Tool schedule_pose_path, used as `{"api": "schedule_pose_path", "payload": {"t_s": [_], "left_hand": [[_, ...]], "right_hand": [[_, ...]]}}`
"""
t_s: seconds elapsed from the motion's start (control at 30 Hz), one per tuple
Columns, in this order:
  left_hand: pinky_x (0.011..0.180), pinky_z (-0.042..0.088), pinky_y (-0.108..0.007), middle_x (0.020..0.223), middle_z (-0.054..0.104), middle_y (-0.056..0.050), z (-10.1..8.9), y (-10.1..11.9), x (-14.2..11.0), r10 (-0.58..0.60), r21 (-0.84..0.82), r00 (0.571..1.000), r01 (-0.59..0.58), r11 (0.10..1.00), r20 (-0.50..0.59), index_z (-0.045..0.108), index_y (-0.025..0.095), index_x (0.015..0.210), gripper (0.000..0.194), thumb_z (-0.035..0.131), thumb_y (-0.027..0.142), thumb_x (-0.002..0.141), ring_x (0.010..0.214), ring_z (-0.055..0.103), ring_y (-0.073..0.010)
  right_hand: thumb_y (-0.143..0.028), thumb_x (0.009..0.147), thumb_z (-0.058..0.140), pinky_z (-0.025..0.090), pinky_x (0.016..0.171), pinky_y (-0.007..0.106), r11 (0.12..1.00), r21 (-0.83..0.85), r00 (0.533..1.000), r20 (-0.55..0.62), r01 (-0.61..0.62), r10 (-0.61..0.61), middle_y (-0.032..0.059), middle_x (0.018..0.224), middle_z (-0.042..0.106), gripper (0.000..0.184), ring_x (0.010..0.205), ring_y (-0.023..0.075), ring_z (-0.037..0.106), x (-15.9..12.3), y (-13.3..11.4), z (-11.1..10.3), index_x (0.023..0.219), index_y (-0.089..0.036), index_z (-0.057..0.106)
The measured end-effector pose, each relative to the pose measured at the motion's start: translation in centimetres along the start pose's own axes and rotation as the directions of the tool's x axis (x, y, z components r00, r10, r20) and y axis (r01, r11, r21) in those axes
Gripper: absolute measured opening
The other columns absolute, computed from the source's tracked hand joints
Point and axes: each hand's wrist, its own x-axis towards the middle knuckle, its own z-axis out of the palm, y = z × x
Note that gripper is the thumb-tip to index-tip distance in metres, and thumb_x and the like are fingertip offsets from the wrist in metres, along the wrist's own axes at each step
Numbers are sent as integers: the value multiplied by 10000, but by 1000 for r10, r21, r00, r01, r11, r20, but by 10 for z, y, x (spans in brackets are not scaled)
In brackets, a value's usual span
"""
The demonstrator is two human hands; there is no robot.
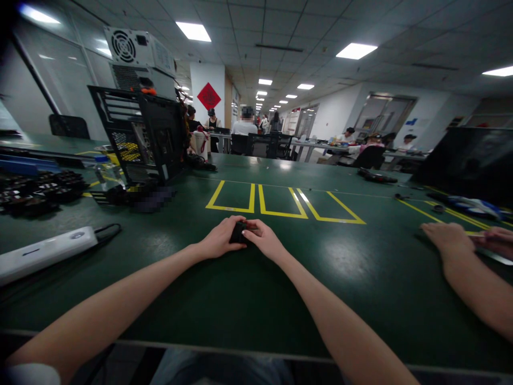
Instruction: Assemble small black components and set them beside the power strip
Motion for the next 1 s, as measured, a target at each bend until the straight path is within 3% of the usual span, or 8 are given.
{"api": "schedule_pose_path", "payload": {"t_s": [0.17,0.37,0.57,0.7,0.9,1.0], "left_hand": [[801,422,-390,1124,435,-74,1,-1,0,-1,0,1000,1,1000,-5,288,218,1177,608,581,411,681,996,453,-231],[806,419,-397,1127,434,-83,1,1,1,2,21,1000,-2,1000,-13,295,203,1172,618,589,415,672,992,454,-236],[806,421,-392,1135,431,-82,0,0,0,1,20,1000,-1,1000,4,278,204,1187,628,582,415,679,996,453,-236],[793,426,-389,1130,435,-81,0,0,0,-9,14,1000,9,1000,10,284,207,1183,618,581,411,681,989,459,-235],[779,427,-390,1125,438,-81,-1,2,0,-20,0,1000,20,1000,5,297,215,1171,608,591,405,674,977,471,-236],[780,425,-388,1115,446,-83,-2,2,0,-19,-7,1000,19,1000,5,301,212,1166,605,596,397,672,970,473,-235]], "right_hand": [[-251,646,635,414,873,359,997,59,997,51,58,-62,11,983,520,310,948,162,538,-3,-1,1,910,-203,478],[-331,713,554,462,746,331,997,30,998,-19,66,-65,-2,855,519,204,776,129,554,0,3,4,859,-200,496],[-299,701,571,420,841,359,1000,-2,1000,-1,13,-13,43,983,537,294,924,165,538,1,2,0,965,-194,495],[-242,658,622,404,880,355,997,28,997,39,67,-68,24,1015,523,308,977,167,528,-2,-1,1,931,-203,484],[-291,714,560,454,784,344,998,-11,998,0,68,-68,12,902,542,201,853,152,565,-5,-3,4,885,-205,497],[-282,707,569,429,837,361,996,-50,996,-24,80,-81,19,935,544,234,907,161,549,-3,-3,3,918,-204,503]]}}
